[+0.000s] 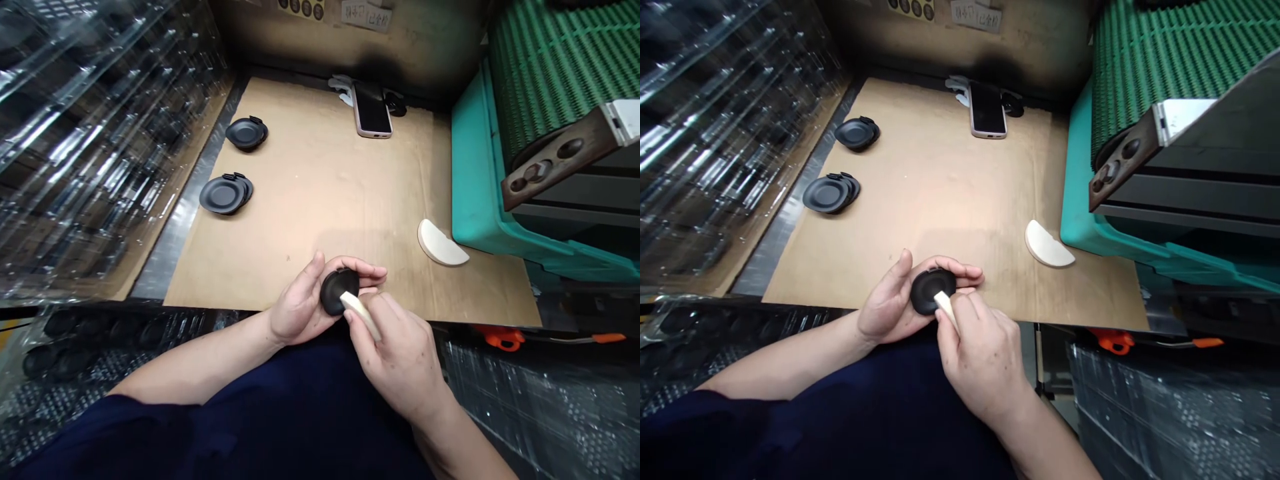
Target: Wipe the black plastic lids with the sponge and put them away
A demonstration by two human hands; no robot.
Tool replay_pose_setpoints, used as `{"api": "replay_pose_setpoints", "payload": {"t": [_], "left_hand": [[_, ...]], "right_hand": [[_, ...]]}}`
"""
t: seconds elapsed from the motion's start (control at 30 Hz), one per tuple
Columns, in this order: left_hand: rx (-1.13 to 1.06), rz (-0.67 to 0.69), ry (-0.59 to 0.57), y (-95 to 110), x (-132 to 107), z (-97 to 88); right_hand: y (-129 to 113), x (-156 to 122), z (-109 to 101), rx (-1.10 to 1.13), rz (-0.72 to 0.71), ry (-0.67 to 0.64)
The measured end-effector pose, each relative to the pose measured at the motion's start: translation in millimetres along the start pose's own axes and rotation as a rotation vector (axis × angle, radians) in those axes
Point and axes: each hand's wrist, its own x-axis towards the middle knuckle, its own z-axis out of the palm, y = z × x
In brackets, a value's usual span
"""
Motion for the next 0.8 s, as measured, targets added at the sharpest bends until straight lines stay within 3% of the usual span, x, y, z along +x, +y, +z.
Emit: {"api": "replay_pose_setpoints", "payload": {"t": [0.1, 0.2, 0.33, 0.53, 0.8], "left_hand": [[0.035, 0.001, 0.022, -1, 0, 0.8], [0.069, 0.020, 0.010, -1, -1, 1.6], [0.083, 0.037, -0.003, -1, 0, 0.8], [0.083, 0.009, -0.036, 0, 0, -0.8], [0.078, -0.034, -0.077, -1, -2, -0.6]], "right_hand": [[-4, -1, 0, 0.148, -0.019, -0.062], [-3, 2, 7, 0.227, -0.005, -0.011], [-1, 6, 17, 0.195, -0.022, 0.103], [0, 5, 17, 0.140, -0.129, 0.110], [3, 12, 15, 0.121, -0.140, 0.174]]}}
